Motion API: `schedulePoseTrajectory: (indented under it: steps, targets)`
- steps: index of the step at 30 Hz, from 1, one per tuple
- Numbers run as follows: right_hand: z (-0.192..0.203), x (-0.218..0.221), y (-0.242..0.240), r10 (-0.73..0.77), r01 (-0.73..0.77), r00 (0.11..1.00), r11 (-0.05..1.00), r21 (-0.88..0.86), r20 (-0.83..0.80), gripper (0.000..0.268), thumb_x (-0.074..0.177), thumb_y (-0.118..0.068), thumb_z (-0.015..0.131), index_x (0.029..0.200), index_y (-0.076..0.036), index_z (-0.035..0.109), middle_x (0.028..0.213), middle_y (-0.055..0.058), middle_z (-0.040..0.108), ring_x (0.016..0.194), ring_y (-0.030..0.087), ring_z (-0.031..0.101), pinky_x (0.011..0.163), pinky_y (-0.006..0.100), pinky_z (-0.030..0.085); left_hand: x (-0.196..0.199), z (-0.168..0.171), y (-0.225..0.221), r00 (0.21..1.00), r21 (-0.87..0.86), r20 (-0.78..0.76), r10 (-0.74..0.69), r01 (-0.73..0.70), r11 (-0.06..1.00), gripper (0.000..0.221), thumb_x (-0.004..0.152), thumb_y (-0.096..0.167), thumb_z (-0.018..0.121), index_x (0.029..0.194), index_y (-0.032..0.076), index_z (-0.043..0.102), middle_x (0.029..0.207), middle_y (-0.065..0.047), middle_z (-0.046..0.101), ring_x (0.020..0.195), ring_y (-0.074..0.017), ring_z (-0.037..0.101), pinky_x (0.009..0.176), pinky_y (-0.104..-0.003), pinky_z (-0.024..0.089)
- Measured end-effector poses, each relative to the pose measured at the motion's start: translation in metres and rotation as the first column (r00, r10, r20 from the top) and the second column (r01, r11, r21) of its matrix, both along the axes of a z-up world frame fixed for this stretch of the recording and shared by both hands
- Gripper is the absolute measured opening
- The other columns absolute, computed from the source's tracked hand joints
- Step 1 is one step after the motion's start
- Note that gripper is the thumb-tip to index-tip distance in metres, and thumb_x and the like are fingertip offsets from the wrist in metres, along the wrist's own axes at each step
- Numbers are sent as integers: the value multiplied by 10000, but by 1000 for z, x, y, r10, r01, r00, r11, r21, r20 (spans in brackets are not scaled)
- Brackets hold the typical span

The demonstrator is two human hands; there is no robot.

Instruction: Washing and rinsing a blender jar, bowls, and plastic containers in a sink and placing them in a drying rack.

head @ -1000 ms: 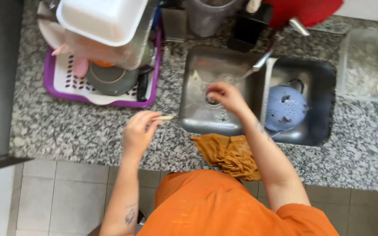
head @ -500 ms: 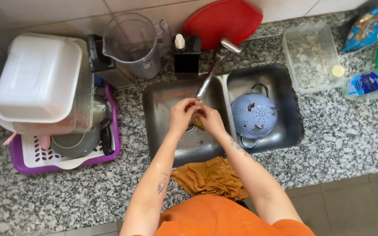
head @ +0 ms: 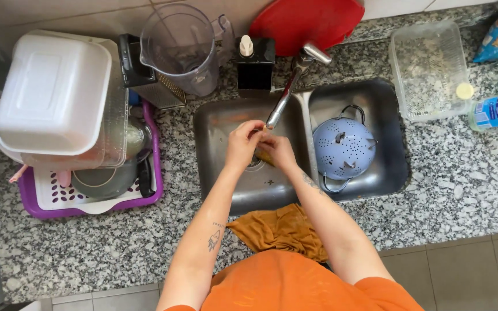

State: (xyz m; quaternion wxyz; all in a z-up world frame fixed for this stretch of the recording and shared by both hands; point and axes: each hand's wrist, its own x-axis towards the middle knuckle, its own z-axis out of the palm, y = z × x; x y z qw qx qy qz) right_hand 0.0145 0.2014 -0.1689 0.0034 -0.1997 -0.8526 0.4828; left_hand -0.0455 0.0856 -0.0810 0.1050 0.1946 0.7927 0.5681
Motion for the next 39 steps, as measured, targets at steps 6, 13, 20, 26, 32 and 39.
schedulePoseTrajectory:
  steps: [6,13,20,26,32,39]
  targets:
    - [9,16,8,-15,15,998,1000,-2,67,122,751,-231,728,861,-178,735,805,65,707,873,315,646,711,428,510,3,11,0,996,38,80,47,-50,998,142,831,120,683,967,158,677,881,-68,672,841,-263,672,744,-349,550]
    - [-13,8,18,16,-29,999,870,492,29,210,812,-188,653,1020,-216,670,902,28,693,842,247,666,690,373,560,10,41,-29,939,-352,308,150,-34,935,236,852,483,580,948,284,661,653,21,666,654,-169,690,677,-320,544]
    - [-60,28,-3,315,-491,853,755,434,417,584,759,-134,726,1295,-187,500,1377,138,374,1229,365,417,929,577,433,20,25,-74,768,-33,596,236,-270,962,305,841,140,644,1108,7,577,917,-143,703,685,-129,646,588,-184,491]
    - [-101,30,-11,138,-234,924,942,242,355,472,793,-220,711,1206,-141,496,996,192,625,969,366,627,799,443,519,28,-9,-80,791,25,604,99,-144,989,320,900,62,540,1212,-9,536,987,-157,666,717,-155,656,603,-215,536]
    - [8,1,-29,-213,481,871,198,-854,442,323,971,-345,478,1034,-30,446,838,89,448,651,133,458,514,169,374,30,-51,-59,892,-351,418,174,-18,936,281,973,297,399,1130,117,547,802,-95,663,832,-317,649,755,-438,481]
    - [24,-16,-31,-277,336,938,876,-346,210,583,873,-608,542,1004,-64,707,979,161,683,1041,343,596,886,455,446,51,18,-33,951,-481,297,84,73,873,321,980,323,351,1101,125,572,941,-231,662,963,-416,621,822,-513,488]
